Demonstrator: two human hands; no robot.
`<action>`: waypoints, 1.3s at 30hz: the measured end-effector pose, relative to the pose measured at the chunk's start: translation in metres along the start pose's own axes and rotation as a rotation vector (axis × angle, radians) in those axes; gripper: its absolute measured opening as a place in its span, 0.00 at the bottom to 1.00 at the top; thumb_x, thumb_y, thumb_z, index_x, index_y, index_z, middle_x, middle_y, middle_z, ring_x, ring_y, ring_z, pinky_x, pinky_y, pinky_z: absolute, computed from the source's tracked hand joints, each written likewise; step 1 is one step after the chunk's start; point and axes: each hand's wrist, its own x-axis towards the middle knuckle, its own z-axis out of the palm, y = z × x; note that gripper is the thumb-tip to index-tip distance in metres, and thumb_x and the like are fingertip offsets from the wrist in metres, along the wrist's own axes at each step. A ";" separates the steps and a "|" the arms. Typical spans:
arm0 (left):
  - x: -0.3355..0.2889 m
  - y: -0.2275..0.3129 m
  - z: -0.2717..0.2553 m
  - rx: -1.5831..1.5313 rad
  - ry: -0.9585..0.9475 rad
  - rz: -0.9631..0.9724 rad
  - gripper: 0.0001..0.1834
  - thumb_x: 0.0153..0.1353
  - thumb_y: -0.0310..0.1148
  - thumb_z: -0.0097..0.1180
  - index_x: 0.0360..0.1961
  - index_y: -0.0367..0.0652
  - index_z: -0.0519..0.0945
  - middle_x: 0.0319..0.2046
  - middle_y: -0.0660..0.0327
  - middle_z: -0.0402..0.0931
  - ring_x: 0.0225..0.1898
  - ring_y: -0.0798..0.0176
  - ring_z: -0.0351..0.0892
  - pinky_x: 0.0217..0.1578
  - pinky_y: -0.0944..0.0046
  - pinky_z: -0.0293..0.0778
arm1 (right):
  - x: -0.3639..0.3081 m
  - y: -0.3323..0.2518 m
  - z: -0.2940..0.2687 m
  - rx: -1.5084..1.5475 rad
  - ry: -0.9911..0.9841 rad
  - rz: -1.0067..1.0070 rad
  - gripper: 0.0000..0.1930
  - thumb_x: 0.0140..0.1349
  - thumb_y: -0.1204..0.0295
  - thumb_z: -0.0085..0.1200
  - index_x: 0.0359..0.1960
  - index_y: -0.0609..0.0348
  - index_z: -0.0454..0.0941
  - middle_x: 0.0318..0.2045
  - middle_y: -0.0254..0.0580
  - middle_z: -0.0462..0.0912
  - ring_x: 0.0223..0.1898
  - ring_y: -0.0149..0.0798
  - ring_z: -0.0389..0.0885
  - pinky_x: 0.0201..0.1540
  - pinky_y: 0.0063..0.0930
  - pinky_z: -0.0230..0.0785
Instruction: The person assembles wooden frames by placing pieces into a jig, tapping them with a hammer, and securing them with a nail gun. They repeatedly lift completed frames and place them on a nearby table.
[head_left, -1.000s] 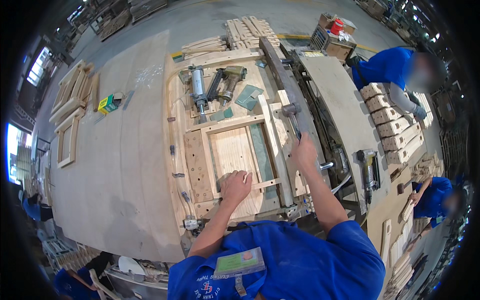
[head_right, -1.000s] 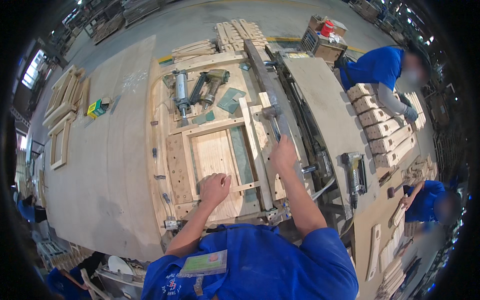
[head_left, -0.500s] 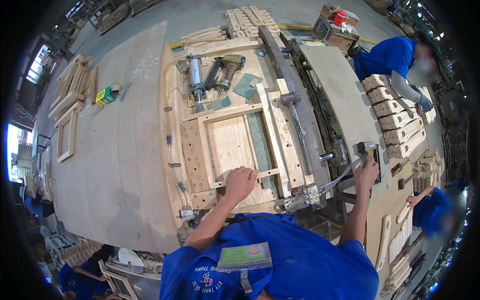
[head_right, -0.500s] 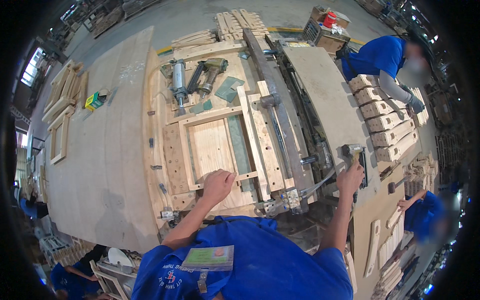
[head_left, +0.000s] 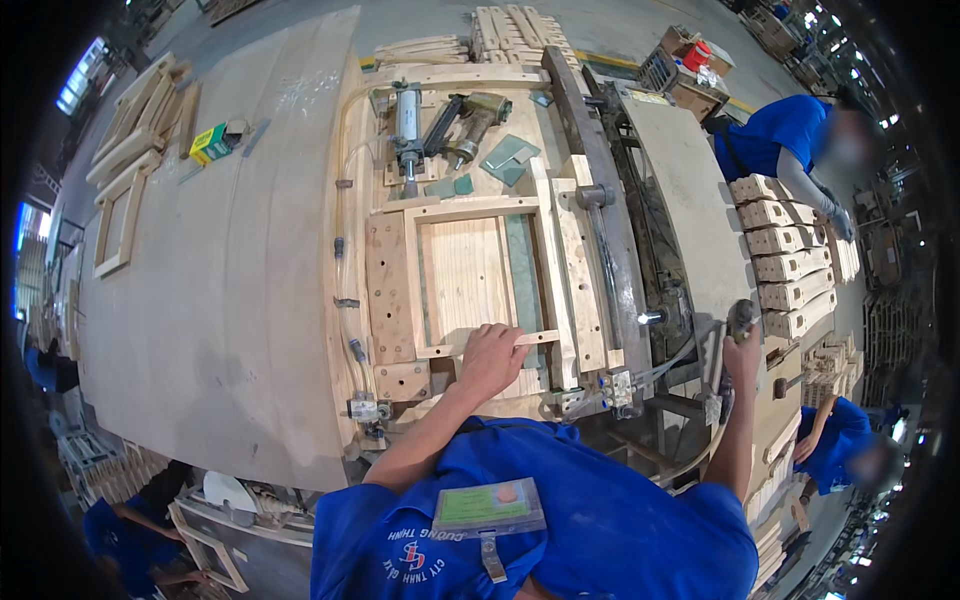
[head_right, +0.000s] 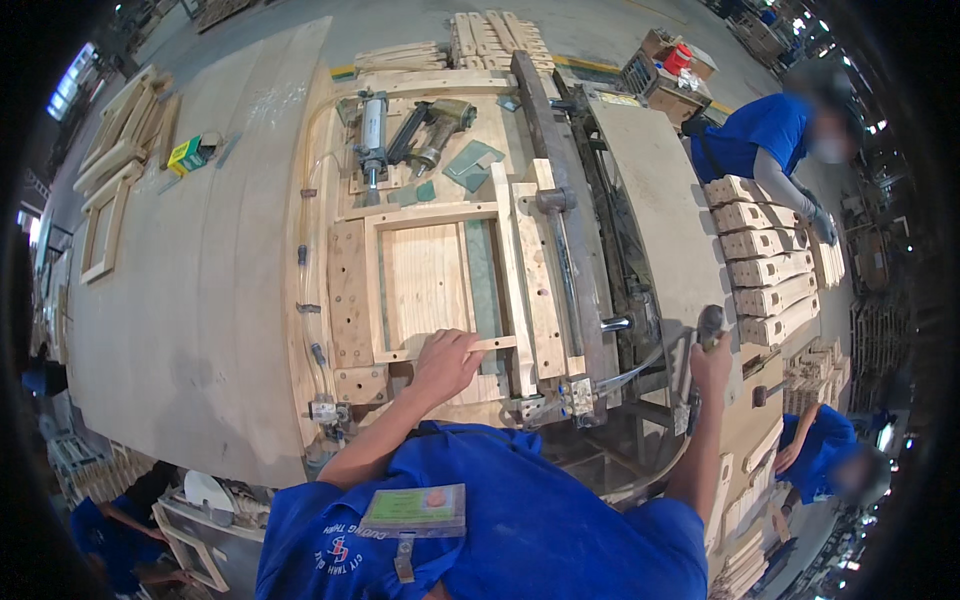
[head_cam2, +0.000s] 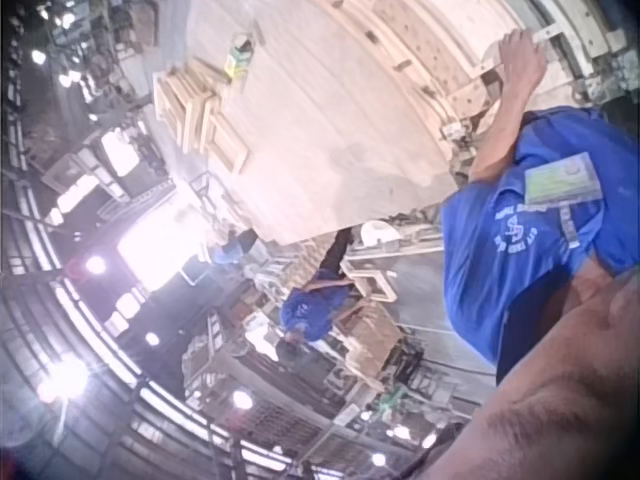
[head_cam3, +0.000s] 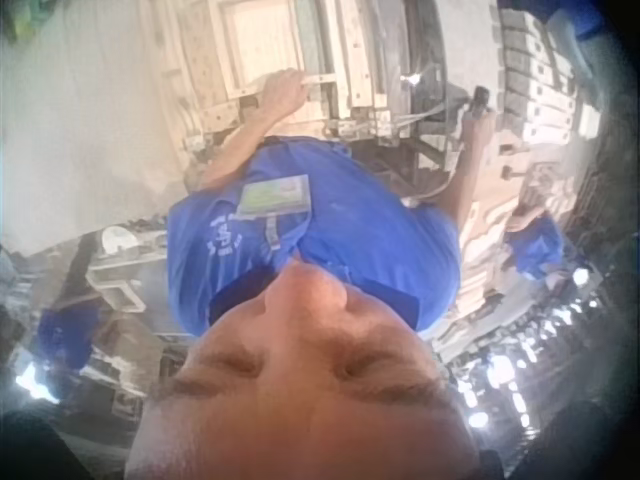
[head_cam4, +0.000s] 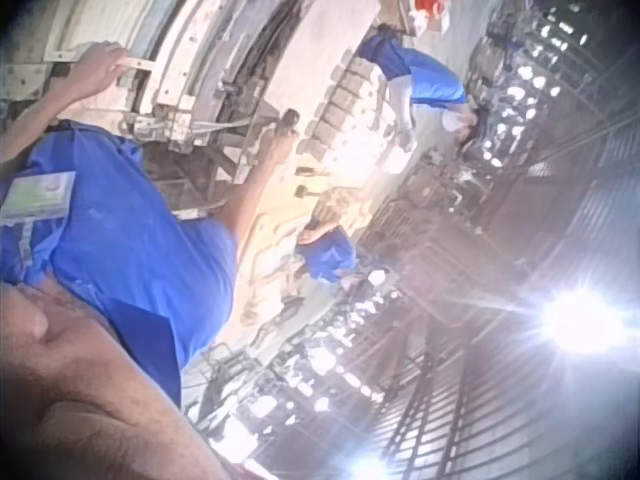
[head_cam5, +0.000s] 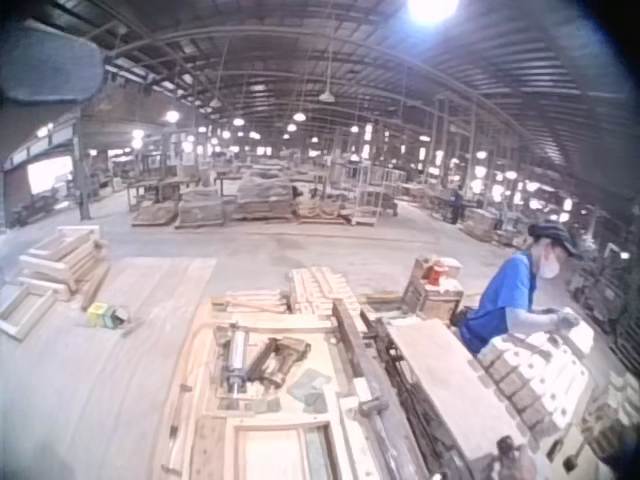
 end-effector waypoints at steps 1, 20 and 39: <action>-0.003 0.002 -0.002 -0.025 0.062 0.020 0.15 0.71 0.39 0.63 0.50 0.40 0.87 0.47 0.52 0.86 0.52 0.44 0.83 0.56 0.44 0.75 | -0.003 -0.008 -0.007 0.176 -0.115 0.160 0.20 0.67 0.68 0.62 0.58 0.61 0.76 0.30 0.49 0.84 0.32 0.53 0.86 0.37 0.46 0.78; -0.001 0.040 0.046 -0.742 -0.602 -0.439 0.21 0.75 0.47 0.62 0.35 0.36 0.85 0.26 0.57 0.83 0.28 0.63 0.82 0.32 0.58 0.77 | -0.156 -0.227 0.026 0.480 -0.830 0.051 0.17 0.74 0.69 0.59 0.58 0.69 0.78 0.43 0.61 0.89 0.47 0.58 0.89 0.52 0.48 0.78; -0.005 0.023 0.060 -0.850 -0.597 -0.536 0.24 0.71 0.51 0.63 0.37 0.36 0.86 0.25 0.48 0.84 0.28 0.51 0.86 0.34 0.50 0.79 | -0.158 -0.252 0.027 0.520 -0.784 -0.079 0.19 0.74 0.71 0.59 0.61 0.68 0.75 0.47 0.61 0.89 0.52 0.57 0.89 0.54 0.46 0.79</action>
